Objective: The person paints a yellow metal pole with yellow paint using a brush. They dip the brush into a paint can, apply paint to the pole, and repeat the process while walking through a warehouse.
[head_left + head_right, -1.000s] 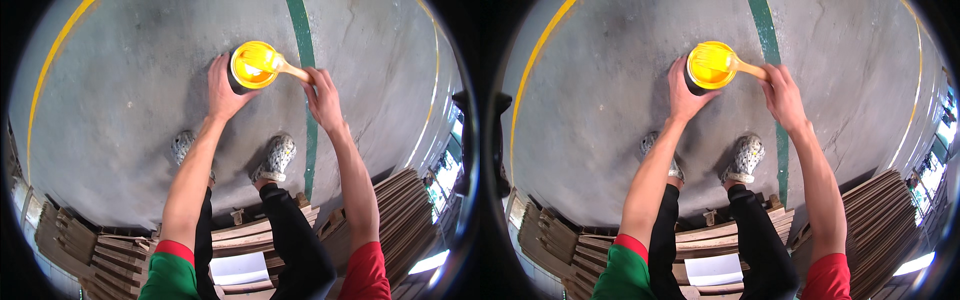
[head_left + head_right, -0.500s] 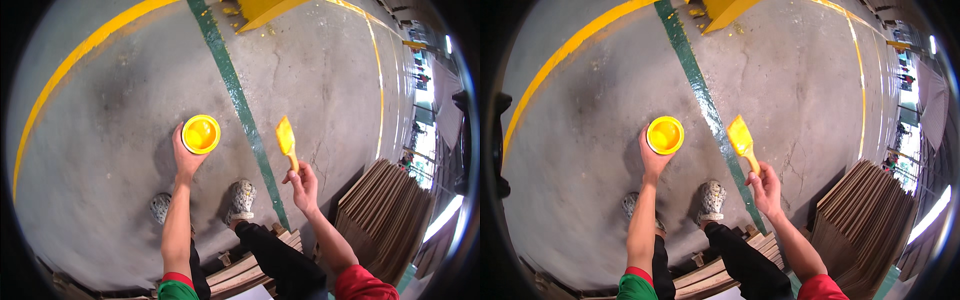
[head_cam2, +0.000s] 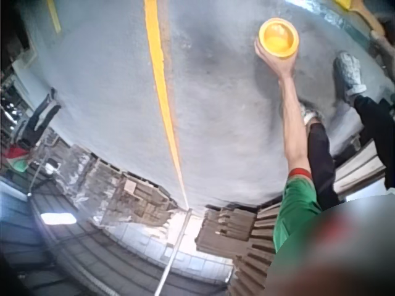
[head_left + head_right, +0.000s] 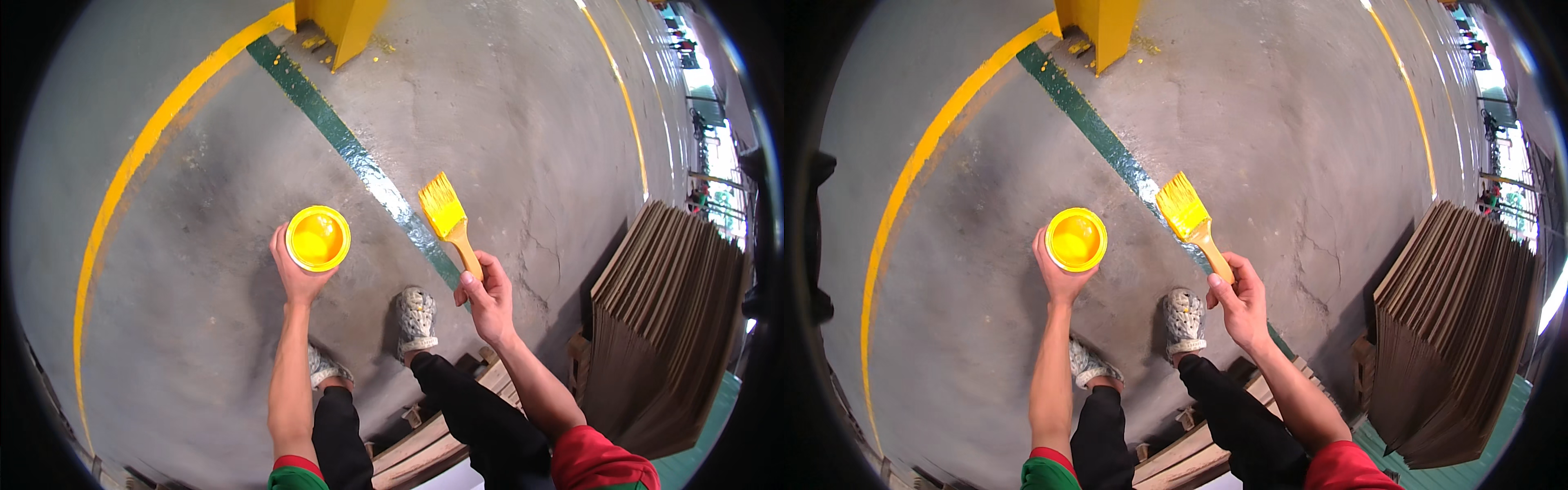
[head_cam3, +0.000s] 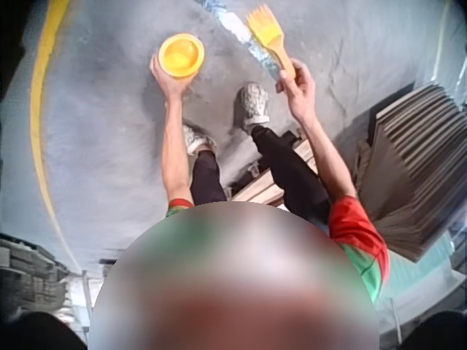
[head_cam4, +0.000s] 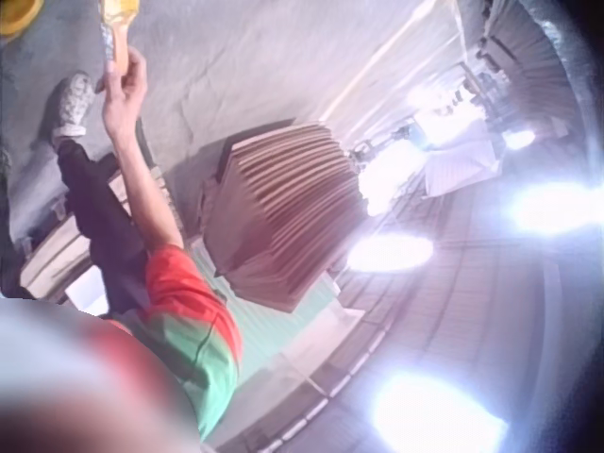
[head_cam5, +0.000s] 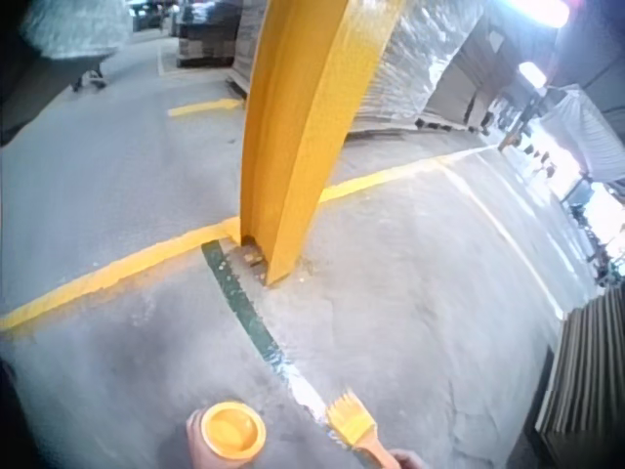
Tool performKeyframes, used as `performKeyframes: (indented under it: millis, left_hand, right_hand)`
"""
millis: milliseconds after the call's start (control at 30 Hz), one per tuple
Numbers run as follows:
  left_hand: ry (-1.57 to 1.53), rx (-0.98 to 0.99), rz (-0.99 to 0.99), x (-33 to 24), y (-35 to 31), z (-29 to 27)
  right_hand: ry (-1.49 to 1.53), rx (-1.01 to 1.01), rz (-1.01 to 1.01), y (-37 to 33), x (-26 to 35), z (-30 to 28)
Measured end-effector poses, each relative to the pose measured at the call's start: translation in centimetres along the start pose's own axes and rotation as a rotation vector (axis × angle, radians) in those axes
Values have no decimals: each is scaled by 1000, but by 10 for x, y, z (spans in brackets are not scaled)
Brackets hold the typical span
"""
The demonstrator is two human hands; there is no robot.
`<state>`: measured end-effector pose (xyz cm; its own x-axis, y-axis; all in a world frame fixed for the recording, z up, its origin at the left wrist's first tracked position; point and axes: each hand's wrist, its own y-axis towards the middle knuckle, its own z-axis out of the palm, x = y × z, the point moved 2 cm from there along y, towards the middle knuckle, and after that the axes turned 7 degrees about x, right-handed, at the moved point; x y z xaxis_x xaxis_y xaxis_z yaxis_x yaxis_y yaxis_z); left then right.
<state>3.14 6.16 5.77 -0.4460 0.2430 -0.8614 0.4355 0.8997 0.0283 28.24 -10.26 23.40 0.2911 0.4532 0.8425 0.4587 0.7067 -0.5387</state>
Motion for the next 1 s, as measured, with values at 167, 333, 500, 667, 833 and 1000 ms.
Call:
performKeyframes:
  millis: [167, 333, 500, 667, 833, 1000]
  left_hand:
    - [-56, 5, 115, -116, 11, -74]
    - [-351, 117, 84, -259, 19, -166]
    - [-473, 172, 133, -379, 20, -262]
    - [-530, 191, 103, -431, 13, -335]
    - [-539, 179, 96, -431, 27, -387]
    - [-428, 161, 140, -427, 74, -423]
  right_hand:
    - [36, 81, -5, -75, 99, -17]
    - [359, 138, -161, -148, 254, 0]
    - [479, 128, -452, -199, 407, 37]
    - [560, -41, -635, -215, 500, 88]
    - [451, -256, -744, -204, 536, 114]
    - [381, -267, -874, -177, 573, 124]
